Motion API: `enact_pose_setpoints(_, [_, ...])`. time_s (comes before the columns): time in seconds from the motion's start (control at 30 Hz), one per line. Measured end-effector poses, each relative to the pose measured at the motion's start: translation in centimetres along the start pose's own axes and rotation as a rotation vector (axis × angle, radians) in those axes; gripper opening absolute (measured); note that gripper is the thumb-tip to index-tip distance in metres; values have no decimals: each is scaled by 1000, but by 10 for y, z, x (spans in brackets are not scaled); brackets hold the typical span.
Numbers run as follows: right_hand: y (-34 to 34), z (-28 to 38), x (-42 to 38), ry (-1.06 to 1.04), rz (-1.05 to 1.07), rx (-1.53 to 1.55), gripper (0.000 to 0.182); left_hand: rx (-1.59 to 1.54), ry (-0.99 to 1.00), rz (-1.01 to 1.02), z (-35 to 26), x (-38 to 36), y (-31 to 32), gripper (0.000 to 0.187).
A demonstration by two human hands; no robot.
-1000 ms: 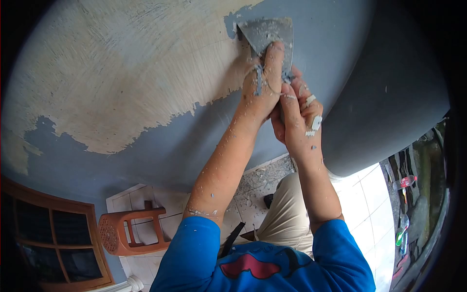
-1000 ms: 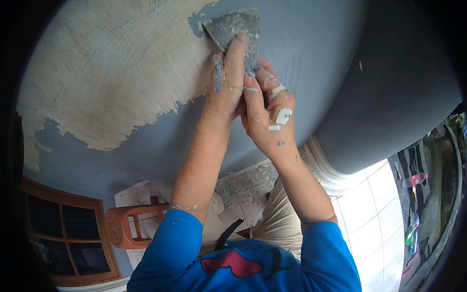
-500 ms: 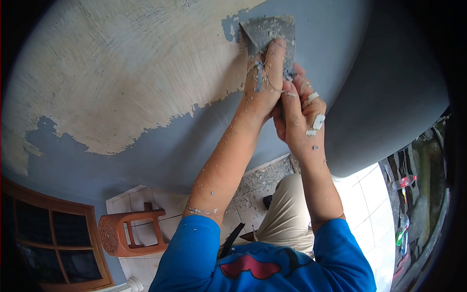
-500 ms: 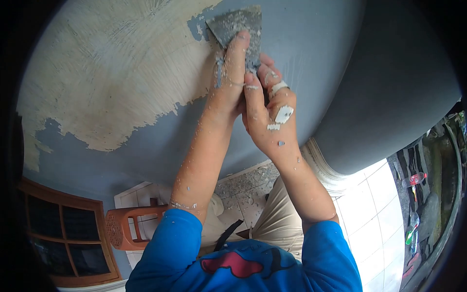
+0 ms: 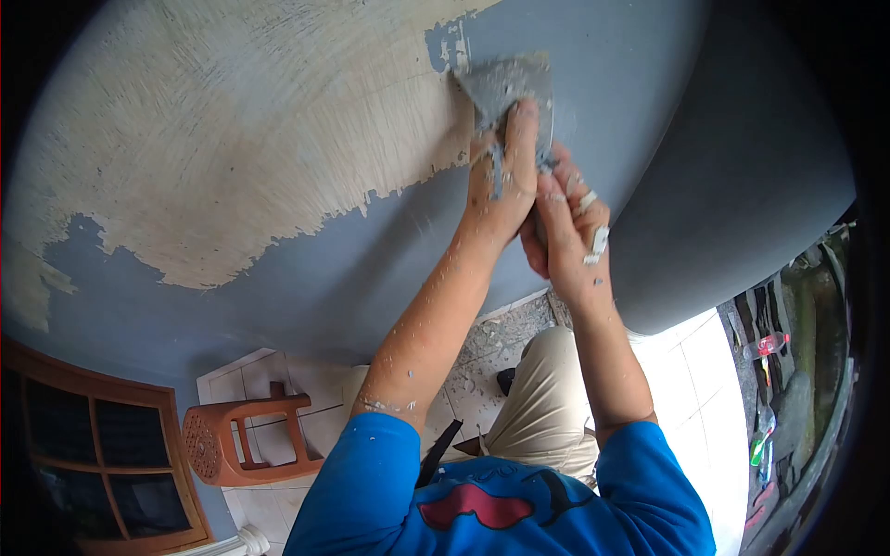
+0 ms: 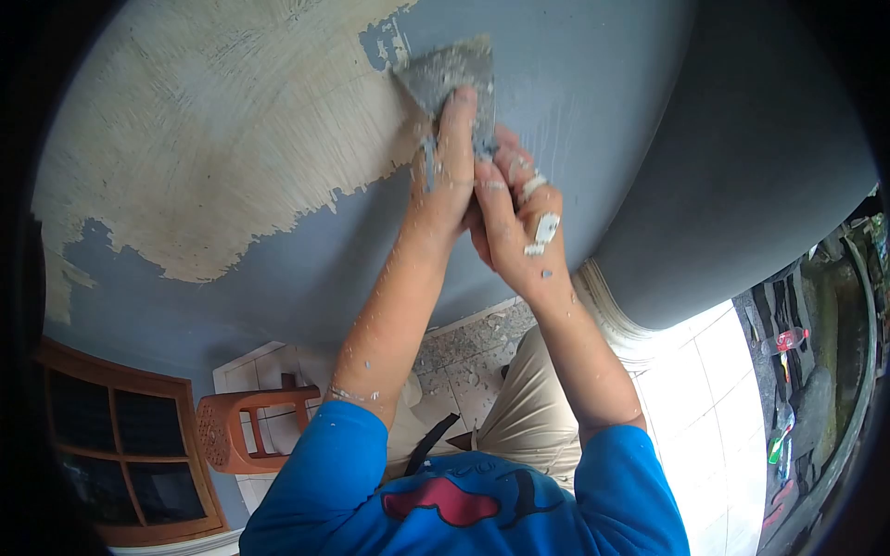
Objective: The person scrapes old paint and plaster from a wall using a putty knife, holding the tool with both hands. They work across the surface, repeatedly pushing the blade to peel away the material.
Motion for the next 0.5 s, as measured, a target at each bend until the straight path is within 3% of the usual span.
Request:
enact_pose_setpoints(0.03, [2, -16, -11, 64, 24, 11, 22, 7, 49, -59, 5, -16, -7, 55])
enact_pose_setpoints(0.13, [8, -74, -39, 257, 95, 19, 22, -88, -256, -212, 63, -71, -39, 55])
enact_pose_setpoints(0.23, [18, -98, -51, 311, 169, 11, 22, -81, -306, -328, 74, -94, -58, 55])
enact_pose_setpoints(0.43, [28, -103, -39, 223, 131, 121, 22, -18, -316, -361, 70, -86, -69, 56])
enact_pose_setpoints(0.5, [29, -107, -38, 300, 165, 83, 21, -11, -312, -366, 67, -86, -70, 56])
Point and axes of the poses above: each hand's wrist, its own x-axis towards the middle knuckle, its own y-axis out of the palm, z = x × y, the point moved 8 cm from there along x, towards the middle knuckle, and after that the axes turned 8 degrees about y, right-handed, at the moved point
